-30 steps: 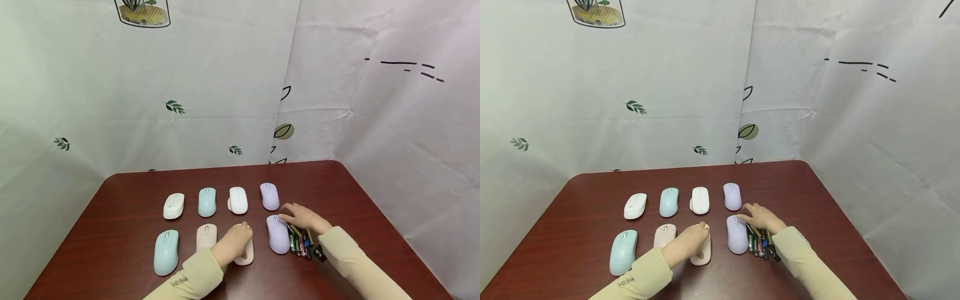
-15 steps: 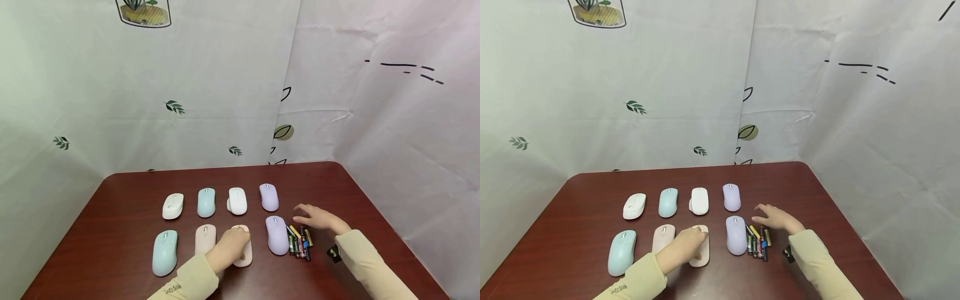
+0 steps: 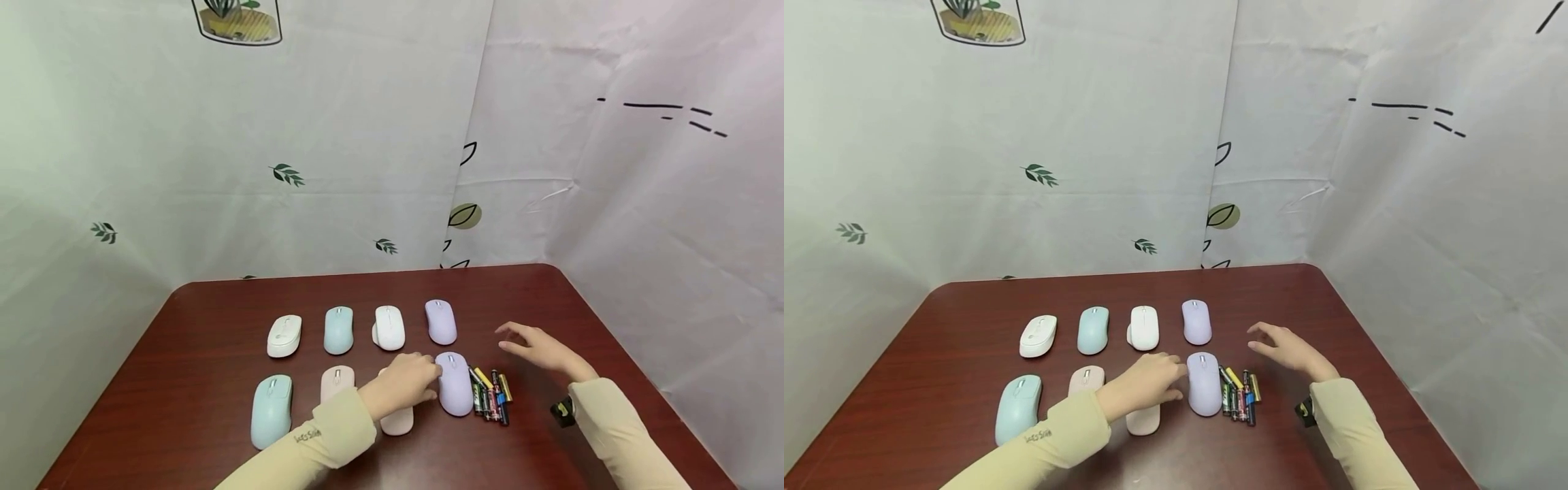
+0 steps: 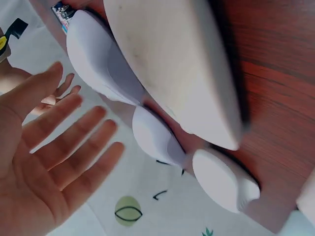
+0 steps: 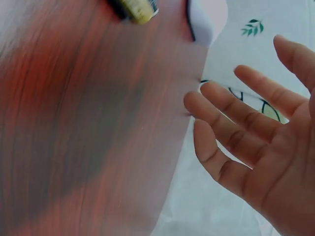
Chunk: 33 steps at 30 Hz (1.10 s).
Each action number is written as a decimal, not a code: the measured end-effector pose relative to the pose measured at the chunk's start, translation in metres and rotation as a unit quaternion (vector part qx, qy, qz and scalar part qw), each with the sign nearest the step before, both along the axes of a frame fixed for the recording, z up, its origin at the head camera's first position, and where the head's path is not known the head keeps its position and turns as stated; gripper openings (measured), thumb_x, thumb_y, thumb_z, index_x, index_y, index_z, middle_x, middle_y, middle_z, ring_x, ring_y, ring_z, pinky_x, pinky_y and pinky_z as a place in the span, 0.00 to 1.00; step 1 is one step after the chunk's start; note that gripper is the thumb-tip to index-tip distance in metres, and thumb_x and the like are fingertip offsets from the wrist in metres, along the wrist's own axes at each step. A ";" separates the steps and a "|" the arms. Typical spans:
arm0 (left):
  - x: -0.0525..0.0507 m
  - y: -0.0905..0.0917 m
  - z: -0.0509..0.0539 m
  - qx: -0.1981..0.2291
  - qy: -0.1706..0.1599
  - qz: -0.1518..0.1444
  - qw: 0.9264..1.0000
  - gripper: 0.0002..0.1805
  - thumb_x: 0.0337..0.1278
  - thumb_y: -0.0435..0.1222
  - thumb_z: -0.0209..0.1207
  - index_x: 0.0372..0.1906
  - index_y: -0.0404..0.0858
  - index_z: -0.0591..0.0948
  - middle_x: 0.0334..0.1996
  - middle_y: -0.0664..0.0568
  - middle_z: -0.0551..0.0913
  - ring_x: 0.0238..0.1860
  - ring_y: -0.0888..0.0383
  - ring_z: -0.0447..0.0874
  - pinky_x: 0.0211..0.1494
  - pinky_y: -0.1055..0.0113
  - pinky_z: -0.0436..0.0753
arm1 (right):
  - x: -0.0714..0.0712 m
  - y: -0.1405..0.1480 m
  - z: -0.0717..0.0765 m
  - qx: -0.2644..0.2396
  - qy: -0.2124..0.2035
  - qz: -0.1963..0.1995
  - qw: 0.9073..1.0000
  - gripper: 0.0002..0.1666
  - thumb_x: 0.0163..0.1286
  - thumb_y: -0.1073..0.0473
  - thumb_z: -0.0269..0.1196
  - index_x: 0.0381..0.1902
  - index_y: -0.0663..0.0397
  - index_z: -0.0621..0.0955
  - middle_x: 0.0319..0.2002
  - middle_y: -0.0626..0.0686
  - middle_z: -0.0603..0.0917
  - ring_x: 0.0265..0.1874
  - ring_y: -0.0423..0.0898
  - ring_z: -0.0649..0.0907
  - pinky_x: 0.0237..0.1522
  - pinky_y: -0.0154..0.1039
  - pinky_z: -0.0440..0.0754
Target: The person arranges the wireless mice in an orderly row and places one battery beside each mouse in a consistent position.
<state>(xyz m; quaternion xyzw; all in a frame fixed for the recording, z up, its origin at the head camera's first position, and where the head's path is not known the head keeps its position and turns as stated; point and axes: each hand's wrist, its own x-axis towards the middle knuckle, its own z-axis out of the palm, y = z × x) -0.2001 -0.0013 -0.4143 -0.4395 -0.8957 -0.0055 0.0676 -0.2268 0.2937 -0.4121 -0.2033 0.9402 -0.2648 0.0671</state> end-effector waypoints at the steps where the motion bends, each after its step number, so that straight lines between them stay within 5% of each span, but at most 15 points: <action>1: -0.002 0.004 0.000 0.006 0.000 -0.007 1.000 0.09 0.45 0.44 0.69 0.33 0.48 0.83 0.29 0.58 0.80 0.31 0.61 0.80 0.30 0.71 0.75 | 0.000 0.001 -0.001 0.003 0.005 -0.004 1.000 0.23 0.70 0.51 0.56 0.54 0.62 0.75 0.45 0.57 0.82 0.43 0.51 0.81 0.41 0.43 0.79; 7: -0.005 0.025 0.000 0.022 -0.021 -0.023 0.999 0.12 0.47 0.41 0.68 0.41 0.49 0.84 0.39 0.58 0.80 0.40 0.62 0.79 0.36 0.73 0.78 | -0.005 0.013 -0.007 0.022 0.027 -0.020 0.999 0.19 0.69 0.56 0.57 0.53 0.63 0.75 0.48 0.60 0.81 0.44 0.54 0.81 0.43 0.49 0.79; 15: -0.001 0.057 -0.008 -0.019 0.060 -0.043 0.997 0.15 0.49 0.53 0.65 0.38 0.49 0.84 0.38 0.57 0.76 0.38 0.62 0.71 0.44 0.73 0.75 | -0.009 0.028 -0.012 0.004 0.059 -0.042 0.997 0.20 0.69 0.59 0.57 0.54 0.66 0.74 0.48 0.63 0.80 0.45 0.56 0.81 0.43 0.50 0.79; 27: 0.006 0.087 -0.015 -0.104 0.030 0.004 0.994 0.18 0.40 0.63 0.64 0.21 0.55 0.80 0.46 0.58 0.76 0.52 0.58 0.70 0.61 0.56 0.72 | -0.009 0.035 -0.013 0.020 0.050 -0.047 0.997 0.22 0.69 0.58 0.57 0.55 0.67 0.73 0.48 0.65 0.80 0.45 0.58 0.80 0.43 0.53 0.78; 33: 0.009 0.094 -0.021 -0.128 0.053 0.031 0.990 0.19 0.32 0.63 0.68 0.29 0.58 0.83 0.44 0.60 0.76 0.52 0.60 0.69 0.61 0.56 0.72 | -0.013 0.033 -0.013 0.018 0.050 -0.042 0.998 0.23 0.69 0.57 0.57 0.55 0.67 0.73 0.49 0.65 0.79 0.46 0.59 0.80 0.45 0.54 0.78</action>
